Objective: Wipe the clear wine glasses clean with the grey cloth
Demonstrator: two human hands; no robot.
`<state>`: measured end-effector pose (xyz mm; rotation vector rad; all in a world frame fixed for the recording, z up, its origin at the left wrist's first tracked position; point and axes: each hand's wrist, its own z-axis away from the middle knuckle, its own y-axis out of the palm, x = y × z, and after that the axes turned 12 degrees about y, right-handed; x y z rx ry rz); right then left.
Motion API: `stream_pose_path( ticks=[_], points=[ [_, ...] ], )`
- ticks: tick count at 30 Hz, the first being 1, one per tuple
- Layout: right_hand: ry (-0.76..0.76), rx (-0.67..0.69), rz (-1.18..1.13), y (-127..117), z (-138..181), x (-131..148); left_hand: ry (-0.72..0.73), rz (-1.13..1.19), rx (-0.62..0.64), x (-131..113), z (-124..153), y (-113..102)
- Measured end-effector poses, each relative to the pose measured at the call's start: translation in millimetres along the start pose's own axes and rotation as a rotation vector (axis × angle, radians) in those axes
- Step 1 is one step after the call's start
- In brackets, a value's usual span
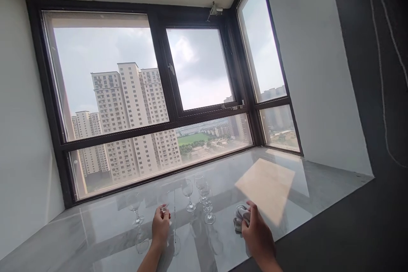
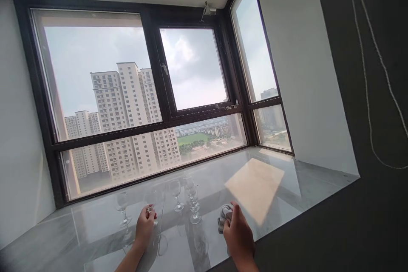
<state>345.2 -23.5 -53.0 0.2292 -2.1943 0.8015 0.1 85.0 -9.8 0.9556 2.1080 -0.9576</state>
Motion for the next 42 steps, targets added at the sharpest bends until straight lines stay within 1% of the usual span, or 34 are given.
stream_pose_path(
  ticks=[3,5,7,9,12,14,16,18,20,22,25,27,30,33,36,38,40,42],
  points=[
    [0.009,0.007,-0.002,-3,0,2,0.050,0.019,-0.028,-16,28,-1],
    [0.016,0.013,-0.005,-4,0,2,0.068,-0.053,-0.048,-26,42,-5],
    [0.017,0.005,-0.012,-3,0,2,0.132,-0.141,-0.023,-33,53,-8],
    [0.000,-0.011,-0.021,0,0,0,0.276,-0.199,0.059,-37,61,-6],
    [-0.033,-0.022,-0.028,6,-2,-3,0.529,-0.254,0.257,-40,66,2],
    [-0.040,-0.028,-0.040,9,-3,-4,0.626,-0.299,0.349,-40,67,7],
    [-0.037,-0.020,-0.062,9,-4,-5,0.615,-0.358,0.353,-39,67,9],
    [-0.031,0.000,-0.086,6,-5,-5,0.516,-0.414,0.306,-38,67,8],
    [-0.019,0.017,-0.114,4,-5,-6,0.422,-0.453,0.284,-40,68,6],
    [0.001,0.034,-0.158,2,-3,-7,0.405,-0.490,0.308,-44,69,4],
    [0.006,0.047,-0.276,3,9,-3,0.452,-0.554,0.341,-52,71,2],
    [-0.024,0.039,-0.389,6,25,8,0.474,-0.582,0.336,-56,72,2],
    [-0.135,0.106,-0.560,11,52,36,0.500,-0.591,0.334,-57,75,3],
    [-0.243,0.194,-0.581,13,69,71,0.622,-0.561,0.295,-55,78,3],
    [-0.378,0.196,-0.523,11,64,98,0.788,-0.510,0.191,-52,80,3],
    [-0.427,0.161,-0.493,6,53,110,0.839,-0.467,0.157,-51,81,3],
    [-0.408,0.123,-0.481,1,39,114,0.828,-0.413,0.186,-51,81,4],
    [-0.335,0.089,-0.476,-6,27,112,0.782,-0.358,0.231,-53,81,3]
  ],
)
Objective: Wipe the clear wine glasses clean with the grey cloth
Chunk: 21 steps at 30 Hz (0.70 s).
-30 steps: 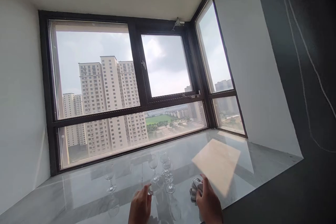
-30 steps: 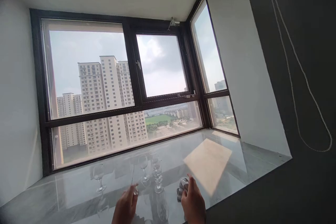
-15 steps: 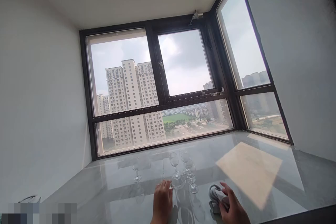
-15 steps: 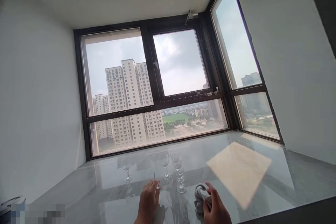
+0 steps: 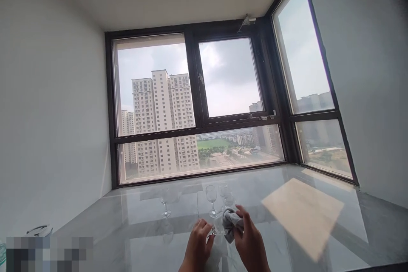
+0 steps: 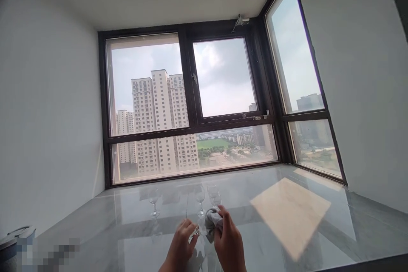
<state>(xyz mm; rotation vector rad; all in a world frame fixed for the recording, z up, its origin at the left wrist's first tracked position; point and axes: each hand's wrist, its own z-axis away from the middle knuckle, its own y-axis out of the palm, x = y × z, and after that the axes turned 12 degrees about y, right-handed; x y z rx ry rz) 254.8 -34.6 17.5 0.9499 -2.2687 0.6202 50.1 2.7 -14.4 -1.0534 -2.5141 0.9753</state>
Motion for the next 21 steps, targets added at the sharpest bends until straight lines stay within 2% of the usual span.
stream_pose_path(
  ticks=[3,7,11,15,21],
  points=[
    [0.124,-0.064,0.024,-17,-6,-16,-0.059,0.076,0.023,-1,-2,-4],
    [0.290,-0.088,0.136,-37,4,-54,-0.130,0.111,0.068,-1,-3,-7],
    [0.406,-0.059,0.230,-38,15,-83,-0.164,0.105,0.120,2,-5,-7],
    [0.455,-0.048,0.342,-27,15,-87,-0.255,0.035,0.223,4,-5,-5],
    [0.393,-0.004,0.505,-26,16,-73,-0.330,-0.029,0.299,6,-5,-4]
  ],
)
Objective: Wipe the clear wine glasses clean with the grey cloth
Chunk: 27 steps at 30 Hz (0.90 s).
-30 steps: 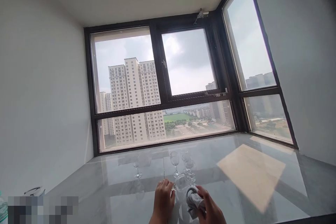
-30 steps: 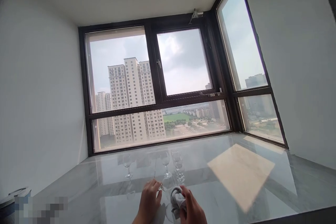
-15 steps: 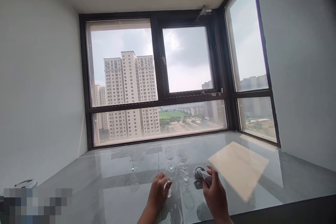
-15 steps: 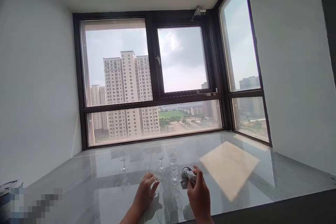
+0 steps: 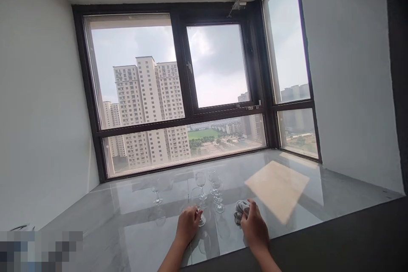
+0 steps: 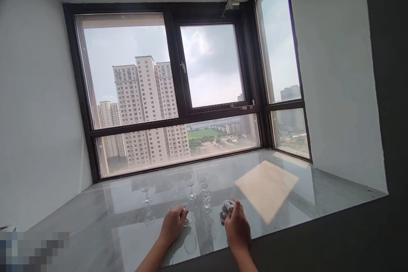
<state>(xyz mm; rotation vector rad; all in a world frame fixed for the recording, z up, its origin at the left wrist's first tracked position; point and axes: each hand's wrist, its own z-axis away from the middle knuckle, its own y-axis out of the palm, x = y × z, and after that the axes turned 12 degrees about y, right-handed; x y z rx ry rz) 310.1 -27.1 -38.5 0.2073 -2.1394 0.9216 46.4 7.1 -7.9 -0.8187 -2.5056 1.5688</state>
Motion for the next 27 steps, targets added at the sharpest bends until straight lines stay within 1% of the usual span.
stream_pose_path(
  ticks=[4,9,14,18,23,27],
  points=[
    [0.001,0.032,0.024,-6.6,2.2,1.9,-0.030,-0.012,0.028,-1.2,-1.9,-1.9],
    [-0.006,0.026,-0.011,-5.1,2.3,1.2,-0.064,-0.057,0.013,-2.0,-2.9,-2.3],
    [-0.008,0.015,-0.034,-3.8,2.4,2.3,0.051,-0.016,0.028,-6.0,-2.6,-6.5],
    [-0.010,0.000,-0.052,-3.8,2.2,1.7,0.083,0.064,0.021,-8.6,-1.5,-8.3],
    [-0.034,-0.049,-0.088,0.5,2.3,-1.6,0.139,0.113,0.004,-7.9,0.6,-6.2],
    [-0.027,-0.030,-0.105,-0.7,2.6,0.0,0.181,0.168,0.021,-10.2,2.4,-9.5]
  ],
)
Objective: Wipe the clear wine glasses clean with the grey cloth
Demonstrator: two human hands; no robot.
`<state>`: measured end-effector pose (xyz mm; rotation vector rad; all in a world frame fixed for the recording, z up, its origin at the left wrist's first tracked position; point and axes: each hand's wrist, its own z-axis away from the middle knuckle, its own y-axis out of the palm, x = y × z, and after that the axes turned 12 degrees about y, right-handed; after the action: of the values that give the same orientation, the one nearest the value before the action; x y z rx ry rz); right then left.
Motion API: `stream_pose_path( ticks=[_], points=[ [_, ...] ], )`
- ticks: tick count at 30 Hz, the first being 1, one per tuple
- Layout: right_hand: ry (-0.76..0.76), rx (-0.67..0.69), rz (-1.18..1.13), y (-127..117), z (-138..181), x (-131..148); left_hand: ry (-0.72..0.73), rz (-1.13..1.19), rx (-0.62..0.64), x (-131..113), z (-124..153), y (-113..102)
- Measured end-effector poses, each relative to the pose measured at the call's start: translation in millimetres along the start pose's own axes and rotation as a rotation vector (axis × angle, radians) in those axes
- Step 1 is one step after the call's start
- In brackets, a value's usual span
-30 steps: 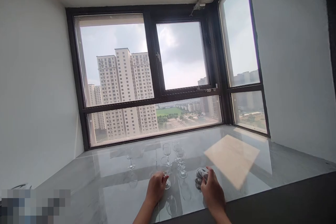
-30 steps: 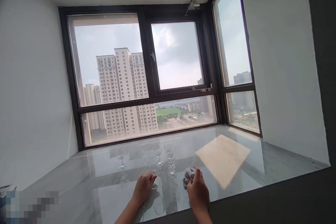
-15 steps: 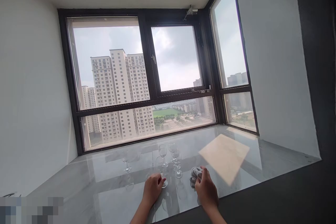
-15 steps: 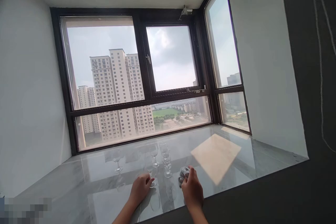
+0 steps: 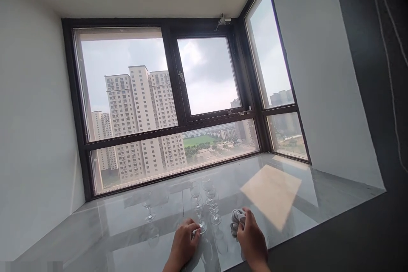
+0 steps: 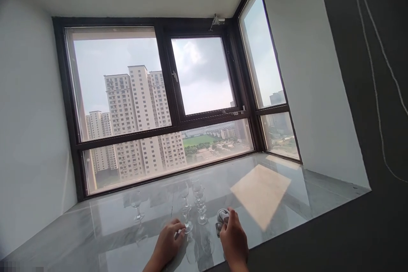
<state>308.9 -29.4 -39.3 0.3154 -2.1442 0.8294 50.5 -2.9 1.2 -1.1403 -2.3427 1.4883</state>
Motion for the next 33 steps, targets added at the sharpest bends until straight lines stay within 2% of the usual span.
stream_pose_path(
  ticks=[9,17,27,30,33],
  points=[
    [0.080,0.076,0.012,-14,0,12,0.037,-0.055,0.096,-8,-2,-4],
    [0.033,0.023,0.025,-5,0,4,-0.121,-0.116,0.210,-3,-13,4],
    [0.034,0.036,0.048,-11,0,9,-0.128,-0.103,0.291,-2,-20,3],
    [0.053,0.060,0.073,-15,0,10,-0.113,-0.085,0.224,1,-20,4],
    [0.056,0.083,0.073,-16,1,7,-0.175,-0.069,-0.013,11,-14,1]
  ],
)
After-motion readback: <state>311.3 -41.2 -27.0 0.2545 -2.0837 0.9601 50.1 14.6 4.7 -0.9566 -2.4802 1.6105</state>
